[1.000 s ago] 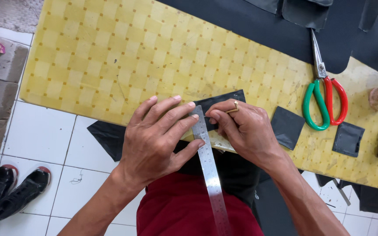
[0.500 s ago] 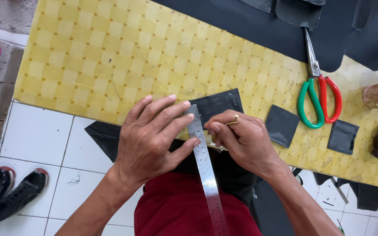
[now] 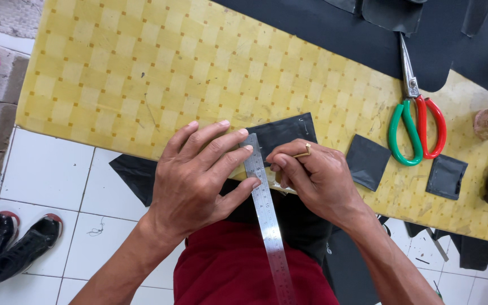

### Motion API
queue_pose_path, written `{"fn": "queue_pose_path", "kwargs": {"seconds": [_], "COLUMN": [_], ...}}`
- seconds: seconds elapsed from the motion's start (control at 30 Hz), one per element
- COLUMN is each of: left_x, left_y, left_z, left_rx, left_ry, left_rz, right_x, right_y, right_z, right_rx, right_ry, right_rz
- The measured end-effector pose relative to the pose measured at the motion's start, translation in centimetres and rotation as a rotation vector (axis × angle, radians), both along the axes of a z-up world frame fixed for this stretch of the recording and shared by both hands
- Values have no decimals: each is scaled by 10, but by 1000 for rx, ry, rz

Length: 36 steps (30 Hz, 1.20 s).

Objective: The person uses a metal ruler and a small awl to mark straight lines on small black leather pieces. They align the ruler on the leather and press the awl along the edge to create guide marks.

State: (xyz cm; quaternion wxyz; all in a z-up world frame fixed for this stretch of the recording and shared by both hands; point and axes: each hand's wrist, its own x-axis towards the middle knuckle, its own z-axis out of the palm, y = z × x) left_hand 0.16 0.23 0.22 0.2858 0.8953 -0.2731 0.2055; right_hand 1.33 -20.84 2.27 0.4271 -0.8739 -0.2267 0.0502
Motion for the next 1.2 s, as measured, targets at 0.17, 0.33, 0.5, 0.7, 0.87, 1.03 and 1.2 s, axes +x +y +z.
{"fn": "queue_pose_path", "kwargs": {"seconds": [0.17, 0.33, 0.5, 0.7, 0.87, 1.03, 1.2], "left_x": [0, 0, -1, -1, -1, -3, -8], "left_y": [0, 0, 1, 0, 0, 0, 1], "left_z": [0, -1, -1, -2, -2, -2, 0], "left_rx": [-5, 8, 7, 0, -19, -25, -87], "left_ry": [2, -4, -6, -16, -10, 9, 32], "left_rz": [-5, 6, 0, 0, 6, -9, -16], "right_x": [0, -1, -1, -26, -109, -156, -187], "right_y": [1, -1, 1, -5, -34, -21, -12], "right_z": [0, -2, 0, 3, -18, -36, -63], "right_rx": [-25, -55, -49, 47, 151, 379, 543], "right_ry": [-14, -26, -33, 28, 270, 687, 833], "right_rz": [9, 19, 16, -107, -470, -414, -518]}}
